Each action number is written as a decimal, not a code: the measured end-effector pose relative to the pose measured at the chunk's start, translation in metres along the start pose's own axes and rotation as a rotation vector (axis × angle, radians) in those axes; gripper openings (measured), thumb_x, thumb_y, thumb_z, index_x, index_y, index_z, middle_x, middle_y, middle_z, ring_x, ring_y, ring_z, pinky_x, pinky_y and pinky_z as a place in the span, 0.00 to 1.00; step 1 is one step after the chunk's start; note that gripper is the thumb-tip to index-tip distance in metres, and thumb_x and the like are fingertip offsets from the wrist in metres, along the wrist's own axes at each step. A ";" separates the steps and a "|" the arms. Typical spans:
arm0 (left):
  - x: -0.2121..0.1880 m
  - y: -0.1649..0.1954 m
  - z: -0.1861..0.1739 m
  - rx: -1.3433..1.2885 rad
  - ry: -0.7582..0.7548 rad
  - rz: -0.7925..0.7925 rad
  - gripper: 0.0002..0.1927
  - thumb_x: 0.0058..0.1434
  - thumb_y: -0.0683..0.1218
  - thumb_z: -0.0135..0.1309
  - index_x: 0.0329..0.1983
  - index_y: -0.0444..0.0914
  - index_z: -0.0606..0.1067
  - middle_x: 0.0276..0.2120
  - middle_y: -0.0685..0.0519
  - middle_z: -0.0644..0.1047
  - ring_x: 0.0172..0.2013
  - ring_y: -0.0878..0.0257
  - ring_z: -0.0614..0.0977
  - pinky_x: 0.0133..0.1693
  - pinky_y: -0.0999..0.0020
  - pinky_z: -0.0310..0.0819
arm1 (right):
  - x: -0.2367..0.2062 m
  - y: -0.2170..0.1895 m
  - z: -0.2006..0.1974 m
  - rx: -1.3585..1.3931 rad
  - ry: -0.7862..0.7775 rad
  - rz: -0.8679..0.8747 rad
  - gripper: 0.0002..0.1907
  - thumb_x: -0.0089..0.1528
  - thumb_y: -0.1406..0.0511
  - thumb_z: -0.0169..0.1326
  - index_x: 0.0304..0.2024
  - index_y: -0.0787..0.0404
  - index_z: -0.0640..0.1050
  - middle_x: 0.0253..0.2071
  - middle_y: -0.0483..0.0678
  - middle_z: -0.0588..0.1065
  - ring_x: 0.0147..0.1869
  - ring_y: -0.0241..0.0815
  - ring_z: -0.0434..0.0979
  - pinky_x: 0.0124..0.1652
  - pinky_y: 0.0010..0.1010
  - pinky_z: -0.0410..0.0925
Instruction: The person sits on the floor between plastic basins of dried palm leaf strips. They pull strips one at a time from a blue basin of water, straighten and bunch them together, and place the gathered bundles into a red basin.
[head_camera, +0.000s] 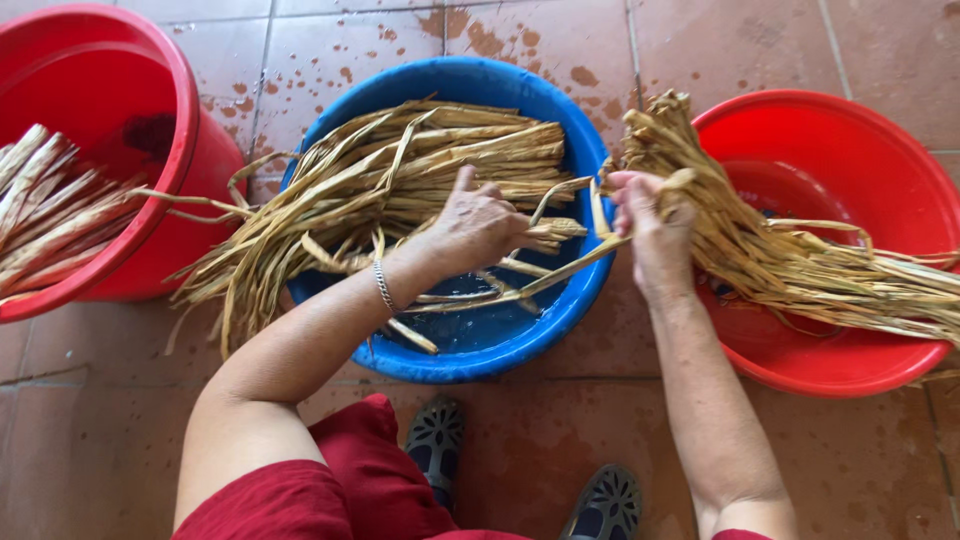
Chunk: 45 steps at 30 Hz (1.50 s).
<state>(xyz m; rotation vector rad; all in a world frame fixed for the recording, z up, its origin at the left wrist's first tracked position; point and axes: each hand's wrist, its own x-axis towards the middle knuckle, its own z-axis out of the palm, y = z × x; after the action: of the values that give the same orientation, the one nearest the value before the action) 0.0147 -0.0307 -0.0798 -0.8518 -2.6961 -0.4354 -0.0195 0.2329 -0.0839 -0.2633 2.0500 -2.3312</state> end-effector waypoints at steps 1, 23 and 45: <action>0.012 0.010 -0.003 -0.094 -0.096 -0.133 0.13 0.66 0.60 0.53 0.36 0.49 0.81 0.29 0.51 0.82 0.34 0.48 0.83 0.38 0.42 0.72 | -0.003 -0.002 0.006 0.008 -0.057 -0.009 0.16 0.75 0.61 0.51 0.55 0.69 0.79 0.37 0.43 0.74 0.32 0.29 0.69 0.32 0.22 0.65; 0.097 0.123 0.032 -0.414 0.033 -0.050 0.12 0.64 0.47 0.47 0.29 0.34 0.71 0.23 0.38 0.76 0.28 0.40 0.81 0.34 0.45 0.75 | 0.040 -0.022 -0.095 0.950 0.310 0.110 0.16 0.75 0.56 0.42 0.35 0.56 0.71 0.24 0.40 0.65 0.23 0.36 0.64 0.28 0.34 0.64; -0.002 0.116 0.032 -0.483 -0.313 -0.234 0.11 0.64 0.48 0.43 0.36 0.36 0.73 0.21 0.38 0.75 0.26 0.37 0.78 0.34 0.41 0.71 | 0.055 0.024 -0.240 0.732 0.848 0.114 0.12 0.70 0.64 0.41 0.34 0.59 0.71 0.17 0.38 0.58 0.17 0.33 0.51 0.20 0.30 0.51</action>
<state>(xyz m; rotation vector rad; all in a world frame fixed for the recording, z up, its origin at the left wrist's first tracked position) 0.0798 0.0709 -0.0868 -0.7704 -3.0459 -1.1262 -0.1100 0.4579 -0.1306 0.9624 1.0954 -3.1940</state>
